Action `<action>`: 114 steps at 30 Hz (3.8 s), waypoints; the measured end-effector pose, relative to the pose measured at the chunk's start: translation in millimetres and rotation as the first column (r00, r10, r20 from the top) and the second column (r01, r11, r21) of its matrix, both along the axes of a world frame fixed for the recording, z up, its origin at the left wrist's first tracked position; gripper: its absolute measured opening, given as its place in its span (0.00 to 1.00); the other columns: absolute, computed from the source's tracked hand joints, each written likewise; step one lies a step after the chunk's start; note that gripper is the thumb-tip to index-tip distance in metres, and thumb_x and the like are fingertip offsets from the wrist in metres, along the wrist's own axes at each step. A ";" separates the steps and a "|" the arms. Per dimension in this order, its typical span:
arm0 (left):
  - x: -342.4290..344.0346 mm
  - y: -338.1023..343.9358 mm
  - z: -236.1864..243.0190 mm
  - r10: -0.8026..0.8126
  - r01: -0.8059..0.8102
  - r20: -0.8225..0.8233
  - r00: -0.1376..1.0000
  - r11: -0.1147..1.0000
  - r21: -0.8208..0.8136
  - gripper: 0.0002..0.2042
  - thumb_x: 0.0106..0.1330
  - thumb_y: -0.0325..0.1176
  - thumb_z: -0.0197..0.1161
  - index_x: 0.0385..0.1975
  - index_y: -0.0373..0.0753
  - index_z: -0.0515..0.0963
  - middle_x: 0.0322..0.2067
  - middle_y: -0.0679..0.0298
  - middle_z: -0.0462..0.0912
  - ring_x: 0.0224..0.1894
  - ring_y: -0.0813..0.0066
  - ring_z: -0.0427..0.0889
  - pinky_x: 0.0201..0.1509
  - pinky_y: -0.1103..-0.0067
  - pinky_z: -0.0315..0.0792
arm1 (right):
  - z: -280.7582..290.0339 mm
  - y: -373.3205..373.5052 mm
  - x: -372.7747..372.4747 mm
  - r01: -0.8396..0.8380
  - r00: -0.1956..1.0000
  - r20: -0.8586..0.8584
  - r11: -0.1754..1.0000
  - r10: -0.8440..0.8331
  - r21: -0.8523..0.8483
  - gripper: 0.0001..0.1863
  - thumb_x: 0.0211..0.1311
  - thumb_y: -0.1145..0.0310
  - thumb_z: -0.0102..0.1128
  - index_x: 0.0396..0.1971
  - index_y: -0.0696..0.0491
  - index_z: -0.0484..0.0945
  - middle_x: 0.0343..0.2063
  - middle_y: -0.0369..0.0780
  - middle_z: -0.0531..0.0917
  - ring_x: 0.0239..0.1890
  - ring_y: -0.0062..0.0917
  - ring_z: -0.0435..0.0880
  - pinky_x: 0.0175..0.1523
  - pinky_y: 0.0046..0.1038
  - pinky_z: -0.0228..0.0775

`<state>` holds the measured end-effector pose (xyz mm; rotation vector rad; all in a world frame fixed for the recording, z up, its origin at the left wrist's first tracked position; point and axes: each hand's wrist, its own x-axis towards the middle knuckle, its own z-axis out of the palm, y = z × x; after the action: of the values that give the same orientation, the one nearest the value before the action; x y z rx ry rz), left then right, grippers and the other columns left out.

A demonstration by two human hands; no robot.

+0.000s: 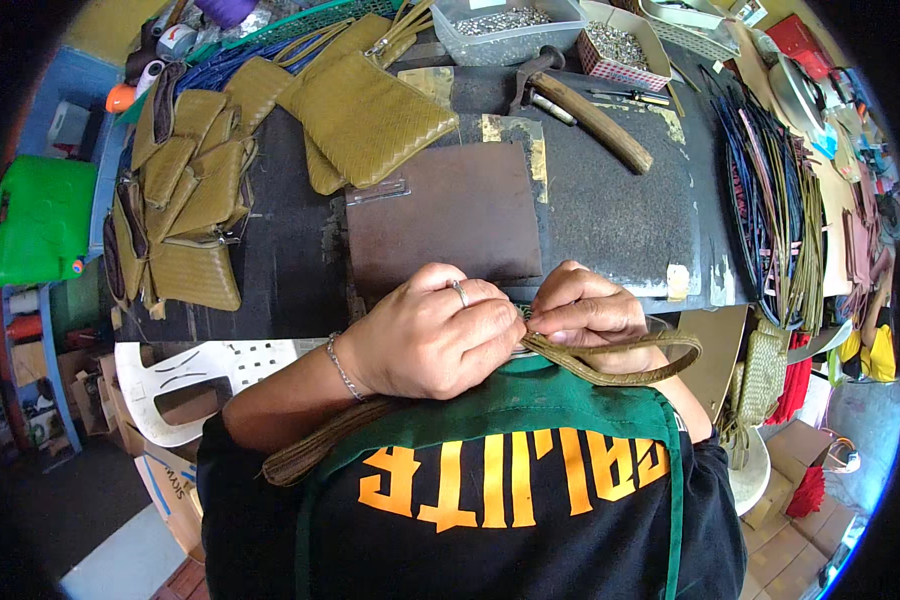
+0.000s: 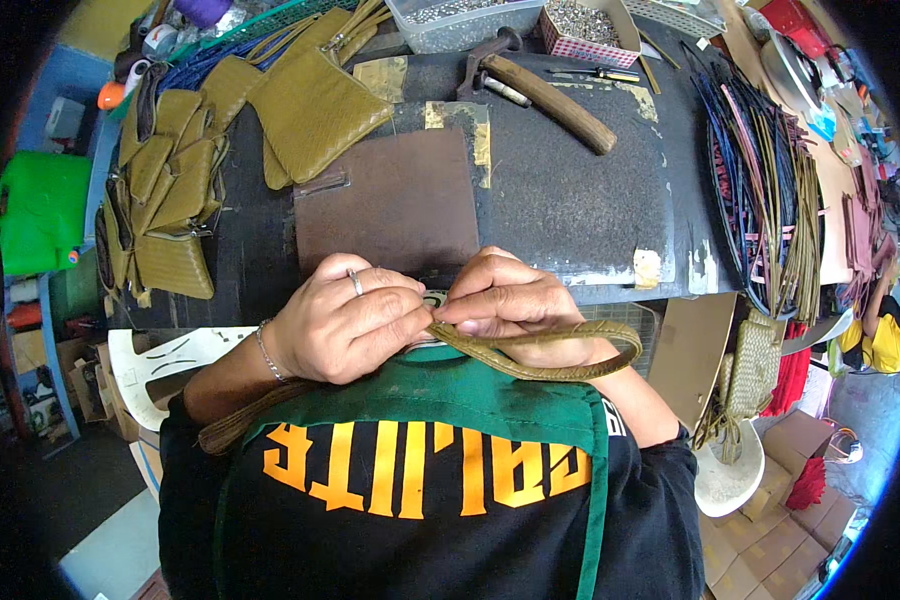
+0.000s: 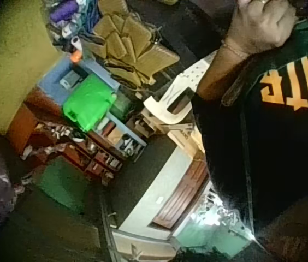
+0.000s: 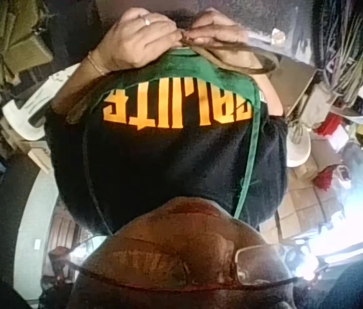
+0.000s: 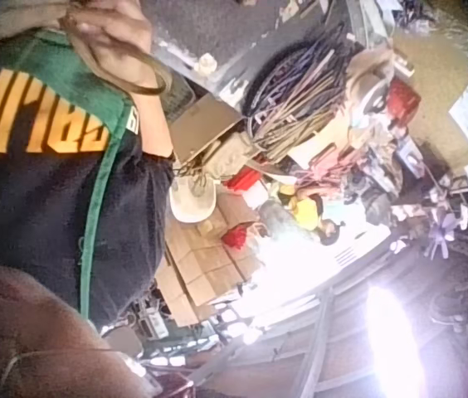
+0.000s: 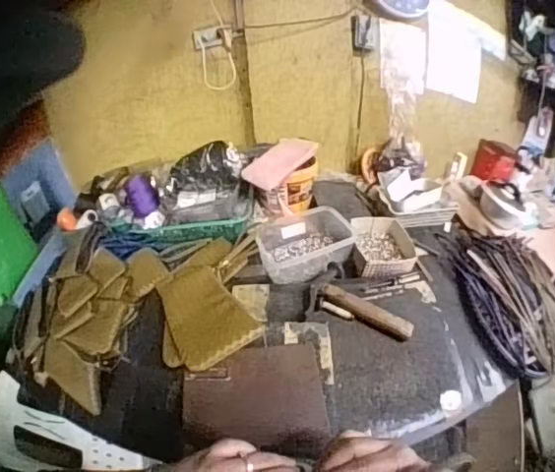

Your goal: The person attaches thin leather straps to a larger leather piece by threading the straps through holes in the material by hand, and then picks up and handles several smaller leather pouches one at a time.

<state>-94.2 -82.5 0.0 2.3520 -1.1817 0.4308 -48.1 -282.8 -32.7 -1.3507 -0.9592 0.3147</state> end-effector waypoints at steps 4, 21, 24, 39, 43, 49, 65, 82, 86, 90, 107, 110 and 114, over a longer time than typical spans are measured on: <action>0.7 0.7 -3.3 0.007 -0.011 -0.049 0.999 0.998 -0.067 0.08 0.45 0.31 0.60 0.26 0.37 0.75 0.26 0.65 0.76 0.32 0.74 0.76 0.33 0.81 0.63 | 1.4 -2.3 1.2 -0.059 0.994 -0.088 0.998 0.058 -0.013 0.12 0.41 0.76 0.60 0.31 0.59 0.76 0.28 0.41 0.75 0.32 0.27 0.72 0.36 0.25 0.64; 7.1 7.3 -0.6 0.115 -0.127 -0.222 0.968 0.991 -0.039 0.11 0.45 0.32 0.62 0.27 0.35 0.74 0.27 0.64 0.75 0.32 0.71 0.75 0.33 0.79 0.65 | 4.5 20.7 -10.9 0.248 0.968 0.100 0.930 -0.229 -0.272 0.09 0.47 0.76 0.56 0.30 0.60 0.70 0.29 0.42 0.70 0.32 0.30 0.72 0.36 0.25 0.64; 6.6 8.7 4.2 0.258 -0.260 -0.289 0.922 0.965 0.030 0.14 0.47 0.36 0.61 0.31 0.34 0.73 0.30 0.62 0.74 0.33 0.68 0.75 0.35 0.79 0.66 | -2.1 24.0 -11.9 0.248 0.968 0.029 0.932 -0.249 -0.265 0.08 0.49 0.76 0.54 0.31 0.60 0.69 0.29 0.42 0.70 0.33 0.31 0.71 0.38 0.25 0.63; 11.6 3.4 -24.6 0.138 -0.169 -0.385 0.912 0.984 -0.049 0.22 0.53 0.39 0.55 0.44 0.30 0.65 0.36 0.54 0.72 0.38 0.59 0.73 0.39 0.72 0.68 | -7.0 27.5 -13.7 0.260 0.962 -0.016 0.934 -0.272 -0.244 0.08 0.53 0.73 0.50 0.32 0.60 0.68 0.30 0.43 0.70 0.33 0.29 0.70 0.38 0.26 0.62; 14.2 1.0 -25.3 0.166 -0.185 -0.352 0.921 0.982 -0.022 0.18 0.56 0.37 0.51 0.40 0.29 0.68 0.33 0.55 0.72 0.35 0.63 0.74 0.38 0.73 0.67 | -9.0 28.9 -15.1 0.252 0.913 -0.257 0.932 -0.318 -0.260 0.08 0.53 0.73 0.52 0.32 0.61 0.70 0.30 0.42 0.72 0.34 0.25 0.70 0.39 0.25 0.62; 16.0 0.8 -16.9 0.022 -0.299 -0.623 0.782 0.890 -0.344 0.13 0.53 0.31 0.56 0.36 0.29 0.71 0.29 0.54 0.75 0.31 0.64 0.76 0.34 0.76 0.70 | -4.4 25.5 -11.4 0.216 0.735 -0.633 0.969 -0.243 -0.121 0.06 0.51 0.75 0.54 0.30 0.59 0.74 0.31 0.37 0.74 0.34 0.18 0.72 0.40 0.19 0.64; 18.4 -1.1 -25.2 -0.335 -0.542 -0.907 0.256 0.727 -0.421 0.10 0.60 0.31 0.50 0.31 0.30 0.73 0.24 0.67 0.75 0.27 0.86 0.70 0.31 0.88 0.65 | -6.3 15.6 -8.0 0.258 0.791 -0.565 0.965 -0.235 -0.040 0.19 0.50 0.77 0.55 0.43 0.61 0.64 0.31 0.36 0.73 0.35 0.15 0.71 0.43 0.16 0.62; 13.6 -6.3 -15.5 -0.188 -0.499 -0.892 0.411 0.772 -0.393 0.08 0.59 0.29 0.51 0.30 0.30 0.73 0.23 0.68 0.74 0.26 0.88 0.69 0.29 0.89 0.65 | -4.1 15.5 -11.8 0.425 0.901 -0.046 0.899 -0.431 -0.109 0.08 0.38 0.79 0.63 0.22 0.57 0.74 0.26 0.38 0.74 0.28 0.23 0.72 0.32 0.21 0.65; 14.4 -6.9 -13.9 -0.176 -0.497 -0.903 0.392 0.786 -0.368 0.08 0.59 0.29 0.51 0.29 0.30 0.74 0.22 0.68 0.75 0.25 0.88 0.69 0.29 0.88 0.65 | 1.9 17.2 -10.9 0.509 0.852 0.205 0.854 -0.482 -0.107 0.08 0.35 0.79 0.64 0.21 0.55 0.77 0.22 0.36 0.71 0.25 0.22 0.70 0.29 0.20 0.63; 15.3 -6.8 -12.9 -0.216 -0.495 -0.906 0.363 0.779 -0.384 0.08 0.59 0.30 0.51 0.29 0.31 0.74 0.22 0.69 0.74 0.26 0.88 0.69 0.29 0.88 0.65 | 2.3 13.6 -10.0 0.538 0.793 0.403 0.836 -0.458 -0.108 0.08 0.36 0.79 0.63 0.21 0.55 0.76 0.22 0.37 0.71 0.24 0.23 0.70 0.29 0.20 0.62; 16.0 -3.2 -13.3 -0.247 -0.381 -0.894 0.374 0.837 -0.391 0.10 0.60 0.34 0.50 0.28 0.31 0.70 0.26 0.65 0.73 0.31 0.81 0.71 0.33 0.84 0.66 | -4.9 21.9 -17.0 0.352 0.791 -0.556 0.933 -0.253 0.076 0.07 0.48 0.82 0.54 0.28 0.59 0.67 0.32 0.44 0.76 0.34 0.23 0.76 0.39 0.21 0.68; 17.1 -3.3 -1.6 -0.081 -0.234 -0.744 0.663 0.922 -0.309 0.10 0.55 0.33 0.55 0.26 0.30 0.71 0.25 0.58 0.74 0.29 0.67 0.74 0.32 0.77 0.67 | -7.9 23.2 -18.8 0.376 0.806 -0.536 0.917 -0.251 0.136 0.11 0.47 0.83 0.54 0.30 0.58 0.64 0.30 0.43 0.76 0.34 0.22 0.76 0.38 0.21 0.69; 15.4 -0.3 -3.3 0.056 -0.159 -0.616 0.786 0.981 -0.114 0.08 0.53 0.31 0.54 0.23 0.31 0.70 0.24 0.55 0.73 0.28 0.57 0.73 0.32 0.71 0.67 | -7.7 25.6 -17.4 0.317 0.797 -0.584 0.929 -0.150 0.193 0.16 0.46 0.84 0.55 0.34 0.56 0.60 0.31 0.42 0.74 0.35 0.22 0.75 0.39 0.21 0.68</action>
<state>-78.8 -82.8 -3.3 2.1646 -0.6724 -0.2024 -65.6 -257.1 -40.4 -1.0077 -0.3131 0.3426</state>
